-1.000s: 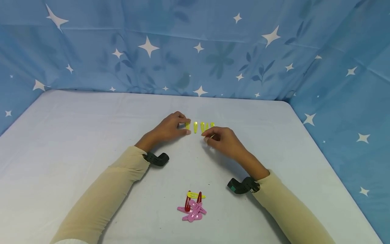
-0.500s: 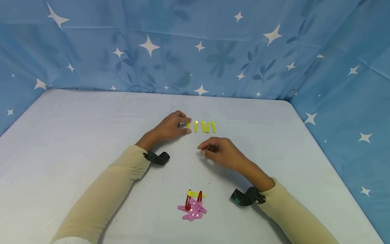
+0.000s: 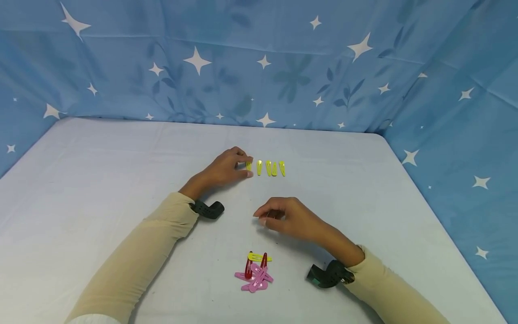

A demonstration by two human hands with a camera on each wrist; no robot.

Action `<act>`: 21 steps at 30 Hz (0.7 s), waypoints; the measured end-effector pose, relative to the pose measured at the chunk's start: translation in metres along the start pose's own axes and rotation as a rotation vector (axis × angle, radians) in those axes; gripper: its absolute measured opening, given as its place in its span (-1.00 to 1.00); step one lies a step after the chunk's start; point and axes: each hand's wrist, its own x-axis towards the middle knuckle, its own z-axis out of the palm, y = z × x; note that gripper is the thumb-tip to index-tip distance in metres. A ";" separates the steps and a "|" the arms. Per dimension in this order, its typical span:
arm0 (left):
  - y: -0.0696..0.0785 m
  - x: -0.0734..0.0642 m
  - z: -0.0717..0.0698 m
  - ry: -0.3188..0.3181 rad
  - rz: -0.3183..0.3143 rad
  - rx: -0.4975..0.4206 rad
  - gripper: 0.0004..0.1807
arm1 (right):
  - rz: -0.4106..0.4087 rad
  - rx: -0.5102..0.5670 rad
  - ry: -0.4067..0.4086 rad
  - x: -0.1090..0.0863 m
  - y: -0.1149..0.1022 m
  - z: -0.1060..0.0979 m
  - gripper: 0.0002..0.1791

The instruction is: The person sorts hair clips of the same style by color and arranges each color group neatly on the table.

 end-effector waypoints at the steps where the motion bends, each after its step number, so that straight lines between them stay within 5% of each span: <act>1: 0.000 0.000 0.000 0.002 0.004 0.000 -0.48 | -0.002 0.022 -0.014 -0.001 -0.001 0.001 -0.80; 21: 0.002 0.000 0.002 0.010 -0.007 -0.011 -0.48 | -0.059 0.031 -0.204 -0.014 -0.009 0.019 -0.81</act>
